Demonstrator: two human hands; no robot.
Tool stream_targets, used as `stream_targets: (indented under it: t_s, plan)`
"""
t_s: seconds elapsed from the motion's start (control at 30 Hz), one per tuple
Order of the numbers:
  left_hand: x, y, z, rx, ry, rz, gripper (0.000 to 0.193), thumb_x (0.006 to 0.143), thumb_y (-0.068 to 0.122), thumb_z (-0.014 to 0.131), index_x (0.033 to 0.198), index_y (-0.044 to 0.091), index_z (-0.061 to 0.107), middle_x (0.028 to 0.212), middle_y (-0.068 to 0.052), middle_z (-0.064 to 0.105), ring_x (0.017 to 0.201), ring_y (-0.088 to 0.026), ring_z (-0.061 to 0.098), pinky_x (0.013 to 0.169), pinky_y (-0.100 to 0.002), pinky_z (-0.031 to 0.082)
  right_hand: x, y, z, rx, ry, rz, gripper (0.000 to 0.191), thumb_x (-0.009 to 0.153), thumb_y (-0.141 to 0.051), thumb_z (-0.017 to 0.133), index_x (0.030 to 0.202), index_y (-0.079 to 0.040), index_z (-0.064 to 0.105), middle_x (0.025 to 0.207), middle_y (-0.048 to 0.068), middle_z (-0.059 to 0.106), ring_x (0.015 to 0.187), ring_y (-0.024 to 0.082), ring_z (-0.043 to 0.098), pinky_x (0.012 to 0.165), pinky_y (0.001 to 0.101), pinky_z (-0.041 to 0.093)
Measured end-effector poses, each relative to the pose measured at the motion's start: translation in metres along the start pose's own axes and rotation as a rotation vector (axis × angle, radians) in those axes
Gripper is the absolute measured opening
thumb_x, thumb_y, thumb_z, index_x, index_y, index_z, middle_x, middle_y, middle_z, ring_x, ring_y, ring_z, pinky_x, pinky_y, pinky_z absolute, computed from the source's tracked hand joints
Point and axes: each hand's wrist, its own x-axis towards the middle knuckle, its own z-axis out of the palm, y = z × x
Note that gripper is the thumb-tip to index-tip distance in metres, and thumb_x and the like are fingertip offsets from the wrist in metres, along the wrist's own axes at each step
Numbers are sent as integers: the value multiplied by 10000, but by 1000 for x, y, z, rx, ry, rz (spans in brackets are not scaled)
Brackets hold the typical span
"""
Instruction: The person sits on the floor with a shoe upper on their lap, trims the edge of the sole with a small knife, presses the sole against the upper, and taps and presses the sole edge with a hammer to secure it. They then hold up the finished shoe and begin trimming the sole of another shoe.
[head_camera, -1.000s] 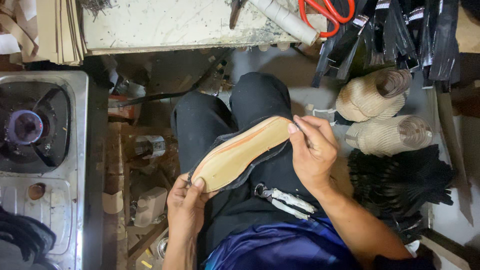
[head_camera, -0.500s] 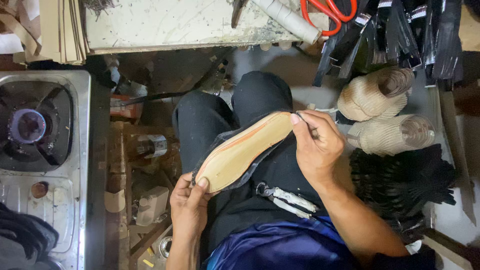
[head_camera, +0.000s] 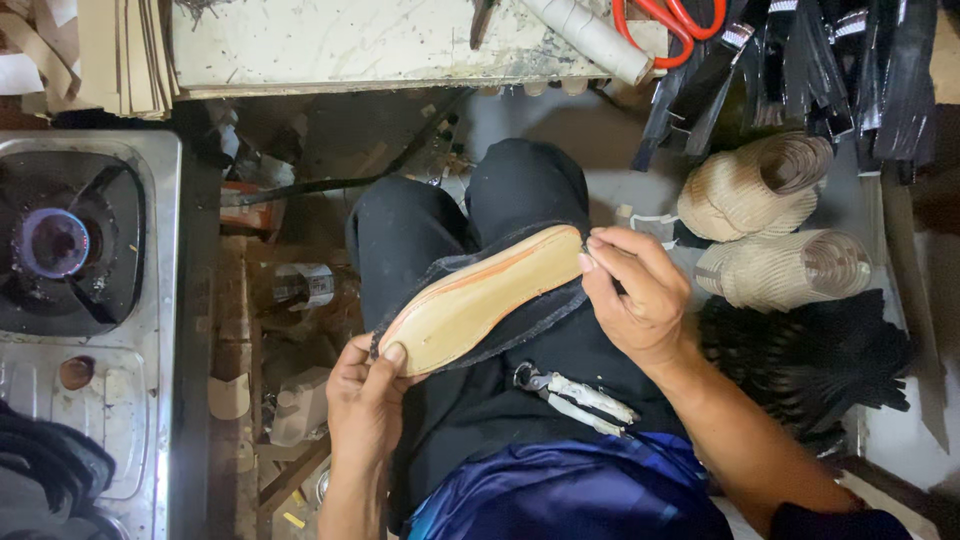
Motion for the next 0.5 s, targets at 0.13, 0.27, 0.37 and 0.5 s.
stream_targets:
  t_s: [0.13,0.27,0.37,0.5]
  plan:
    - [3,5,0,35,18,-11,166,951,51,637,1105,-1,606,1044,-153,745,902,-238,745,808,-437,623,-1,11,-5,42,-73,10,146,926,48,723,1072,53,730,1140,176,708,992,230,730,863,302,582]
    - [7,7,0,25,-11,-3,170,951,50,641,1107,-10,614,1041,-158,743,897,-246,748,818,-443,629,-1,23,-10,383,-148,283,118,967,60,702,1075,43,746,1175,135,699,1040,177,691,907,286,555]
    - [9,9,0,44,3,-16,175,944,53,638,1105,-11,617,1045,-158,747,899,-246,750,812,-438,627,1,29,-13,576,-187,415,125,944,56,718,1064,41,750,1189,116,683,1060,155,671,923,276,553]
    - [12,13,0,55,11,-21,173,944,43,643,1106,-14,614,1033,-159,741,879,-237,743,805,-434,625,9,30,-18,642,-235,544,134,878,57,748,1011,38,751,1159,101,678,1005,133,686,889,258,582]
